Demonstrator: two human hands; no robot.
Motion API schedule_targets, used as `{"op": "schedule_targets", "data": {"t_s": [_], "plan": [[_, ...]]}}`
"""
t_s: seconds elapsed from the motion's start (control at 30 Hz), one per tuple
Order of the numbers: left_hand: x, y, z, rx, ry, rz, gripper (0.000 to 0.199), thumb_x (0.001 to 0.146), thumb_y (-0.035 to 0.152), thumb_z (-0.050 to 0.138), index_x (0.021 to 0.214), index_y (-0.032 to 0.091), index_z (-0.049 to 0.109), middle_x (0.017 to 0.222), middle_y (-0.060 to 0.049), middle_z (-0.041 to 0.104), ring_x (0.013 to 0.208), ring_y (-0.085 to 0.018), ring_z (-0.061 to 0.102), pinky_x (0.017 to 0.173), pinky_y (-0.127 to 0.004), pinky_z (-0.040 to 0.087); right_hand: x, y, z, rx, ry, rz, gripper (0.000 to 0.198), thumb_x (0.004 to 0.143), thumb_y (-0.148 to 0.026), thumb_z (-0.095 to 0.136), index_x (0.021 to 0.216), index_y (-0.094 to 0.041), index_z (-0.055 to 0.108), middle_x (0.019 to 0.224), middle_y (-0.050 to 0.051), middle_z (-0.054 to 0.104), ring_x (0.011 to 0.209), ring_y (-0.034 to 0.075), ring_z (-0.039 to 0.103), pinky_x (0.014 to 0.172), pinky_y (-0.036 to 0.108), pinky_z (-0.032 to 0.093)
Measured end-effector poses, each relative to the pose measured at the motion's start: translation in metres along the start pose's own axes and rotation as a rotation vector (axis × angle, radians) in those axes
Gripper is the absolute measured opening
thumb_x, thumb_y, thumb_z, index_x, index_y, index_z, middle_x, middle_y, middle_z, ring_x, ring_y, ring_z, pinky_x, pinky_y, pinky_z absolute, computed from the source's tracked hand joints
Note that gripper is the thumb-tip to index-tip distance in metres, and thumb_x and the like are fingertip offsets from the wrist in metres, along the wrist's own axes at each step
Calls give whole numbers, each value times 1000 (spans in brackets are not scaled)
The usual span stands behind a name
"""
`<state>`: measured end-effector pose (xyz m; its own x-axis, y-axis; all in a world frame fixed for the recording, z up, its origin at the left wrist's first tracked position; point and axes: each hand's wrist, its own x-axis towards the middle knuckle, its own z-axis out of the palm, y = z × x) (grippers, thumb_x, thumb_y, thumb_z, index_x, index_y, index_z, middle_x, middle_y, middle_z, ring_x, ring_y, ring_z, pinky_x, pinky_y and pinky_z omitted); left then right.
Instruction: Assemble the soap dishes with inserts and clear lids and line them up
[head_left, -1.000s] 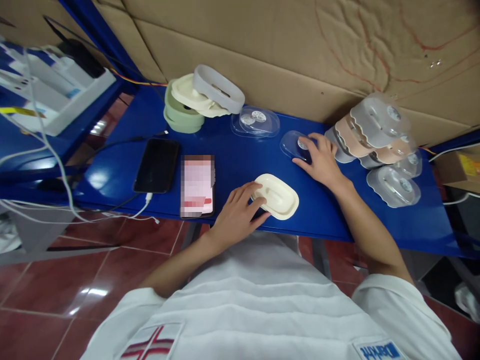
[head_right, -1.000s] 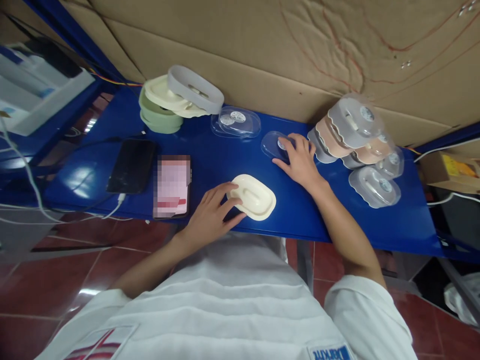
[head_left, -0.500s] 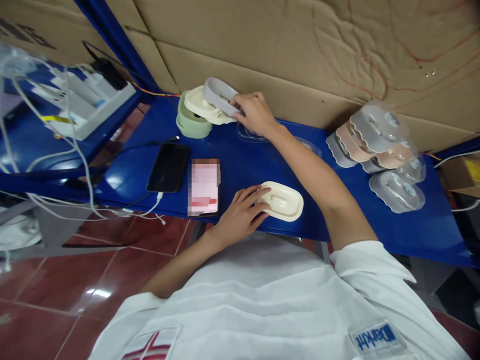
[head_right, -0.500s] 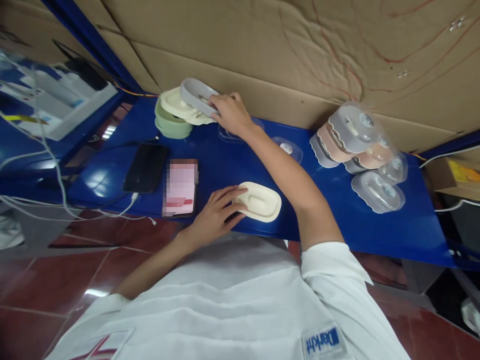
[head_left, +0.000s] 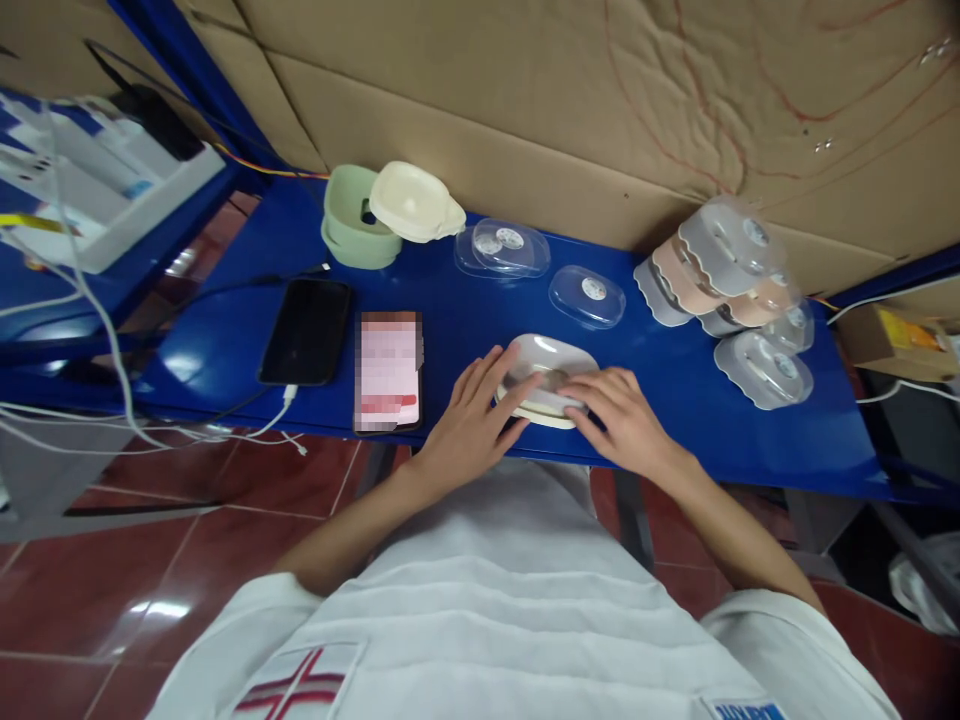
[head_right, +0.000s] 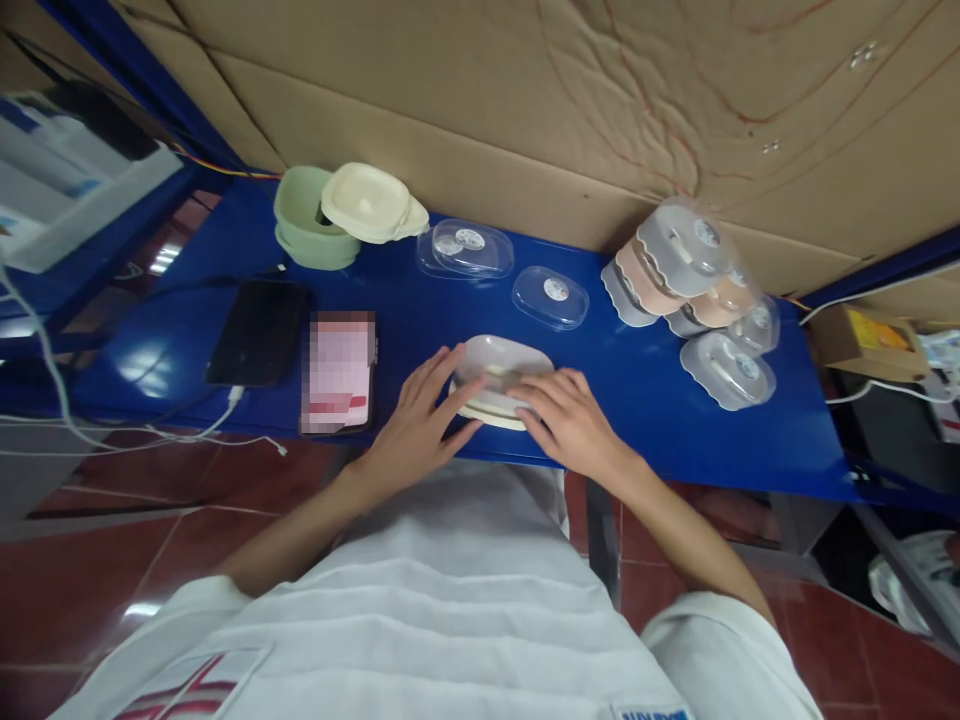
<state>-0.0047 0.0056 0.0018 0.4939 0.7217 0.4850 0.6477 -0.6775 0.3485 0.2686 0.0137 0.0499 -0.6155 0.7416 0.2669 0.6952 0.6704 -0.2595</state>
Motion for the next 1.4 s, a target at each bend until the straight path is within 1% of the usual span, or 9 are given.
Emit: {"op": "schedule_targets", "data": {"t_s": [0.13, 0.3, 0.43, 0.57, 0.67, 0.83, 1.0, 1.17, 1.4], "plan": [[-1, -2, 0, -44, -52, 19, 34, 106, 24, 62, 140, 24, 65, 155, -13, 61, 155, -34, 47, 123, -57, 47, -19, -14, 19, -28, 22, -15, 48, 109, -33, 56, 157, -38, 55, 140, 5, 74, 129, 29, 70, 113, 54, 48], [-1, -2, 0, -45, -50, 12, 24, 105, 21, 62, 127, 24, 71, 144, -9, 68, 149, -32, 51, 121, -54, 49, -18, -10, 17, -36, 5, -98, 46, 110, -27, 55, 154, -36, 59, 142, 5, 73, 131, 27, 69, 114, 51, 49], [1, 1, -1, -17, -30, 4, 22, 105, 22, 63, 125, 24, 71, 142, -10, 69, 147, -33, 52, 118, -54, 50, 9, 41, 1, 10, 20, -12, 45, 111, -42, 51, 155, -31, 58, 158, 10, 61, 146, 30, 57, 120, 55, 45], [2, 2, -2, -3, 49, -82, 17, 103, 23, 67, 120, 22, 70, 139, -13, 66, 143, -35, 55, 121, -59, 46, 46, 112, 0, -12, -4, 200, 78, 102, -70, 56, 164, -24, 47, 175, 20, 34, 162, 42, 32, 123, 71, 36], [1, 0, -2, -98, 88, -169, 21, 103, 27, 68, 123, 22, 67, 149, -16, 56, 150, -36, 49, 122, -60, 46, 61, 130, 4, 71, 38, 233, 80, 96, -78, 60, 154, -23, 60, 163, 21, 49, 153, 41, 47, 123, 68, 39], [-1, -3, -2, -289, 91, -271, 61, 103, 30, 70, 157, 26, 41, 170, -20, 31, 157, -34, 43, 126, -58, 45, 46, 74, -8, 404, -68, 82, 56, 105, -55, 61, 157, -35, 56, 157, 11, 58, 145, 29, 58, 119, 53, 52], [-1, -6, -1, -305, 88, -275, 80, 102, 37, 72, 167, 30, 26, 170, -20, 36, 158, -37, 41, 126, -62, 43, 17, 10, 6, 206, -110, 1, 65, 107, -46, 60, 168, -42, 39, 176, 7, 34, 165, 36, 29, 129, 65, 38], [-2, -8, -2, -280, 70, -252, 75, 100, 38, 75, 163, 30, 35, 162, -18, 47, 152, -34, 49, 126, -56, 45, 9, 5, 25, 71, -25, -44, 75, 106, -39, 63, 171, -46, 27, 178, 6, 29, 167, 40, 22, 128, 71, 38], [-4, -10, -1, -289, 60, -289, 79, 97, 43, 79, 162, 30, 37, 160, -17, 48, 150, -34, 50, 124, -57, 46, 19, 9, 5, 31, -127, -71, 67, 107, -40, 59, 169, -45, 35, 172, 7, 40, 164, 39, 31, 129, 68, 40]]}}
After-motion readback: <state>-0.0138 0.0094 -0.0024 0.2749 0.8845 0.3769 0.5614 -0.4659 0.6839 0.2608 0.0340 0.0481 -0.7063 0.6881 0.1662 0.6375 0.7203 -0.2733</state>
